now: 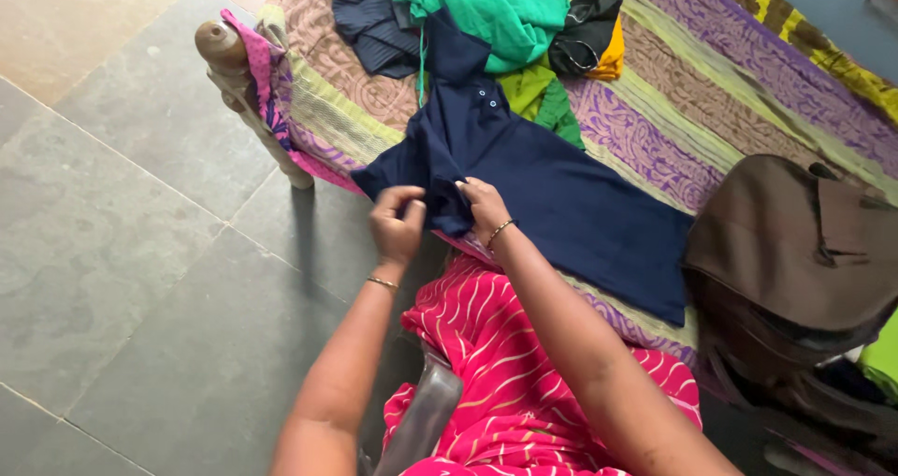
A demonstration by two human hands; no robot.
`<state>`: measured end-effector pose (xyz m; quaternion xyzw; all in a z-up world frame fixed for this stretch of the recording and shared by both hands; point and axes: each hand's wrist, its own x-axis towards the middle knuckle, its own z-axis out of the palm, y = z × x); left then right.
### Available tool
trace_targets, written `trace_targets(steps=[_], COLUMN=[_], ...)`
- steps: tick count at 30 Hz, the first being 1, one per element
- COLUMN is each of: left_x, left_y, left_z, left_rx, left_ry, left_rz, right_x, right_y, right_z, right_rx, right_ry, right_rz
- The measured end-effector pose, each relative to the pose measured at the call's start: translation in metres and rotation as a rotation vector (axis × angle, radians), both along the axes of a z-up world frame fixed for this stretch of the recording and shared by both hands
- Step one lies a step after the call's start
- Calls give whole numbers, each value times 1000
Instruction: The person smooths out a blue t-shirt on a bed, folds the sleeves and sides inward, and places the folded garment into a brown duffel bag.
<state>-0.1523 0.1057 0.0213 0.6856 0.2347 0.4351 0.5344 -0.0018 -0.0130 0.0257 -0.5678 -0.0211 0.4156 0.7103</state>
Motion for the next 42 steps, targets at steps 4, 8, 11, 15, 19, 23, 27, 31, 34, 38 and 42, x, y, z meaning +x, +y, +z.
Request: trace_targets(steps=[4,8,11,15,19,23,27,31,34,38,42], left_x=[12,28,28,11,-11,-32,-35,-46,-47,-48,-50], left_y=[50,78,77,64,61,46,41,47,41,29,32], left_z=[-74,-114,-109,-94,-89,-83,-97,-109,-89,-48,-34], left_rx=[-452,-879,-825,-748,-751,-915,-849,-1346,-1359,-810,-474], left_ry=[139,-32,37,35,-251,-260,-405,-626,-573,-202,-170], left_rz=[165,101,188,146,257,188,68,-63,-110,-4,-80], right_x=[-7,-18,-18,-11,-15,-33,-54,-52,-44,-56,-69], right_y=[9,14,11,11,15,34,38,24,6,-6,-9], right_z=[16,32,39,35,21,7,-9,-52,-82,-70,-14], right_rx=[-46,30,55,150,96,-82,-196,-254,-193,-294,-584], right_ry=[-42,44,118,159,101,-85,-338,-353,-338,-593,-1422], right_rz=[16,0,-29,-49,-69,159,493,497,481,417,275])
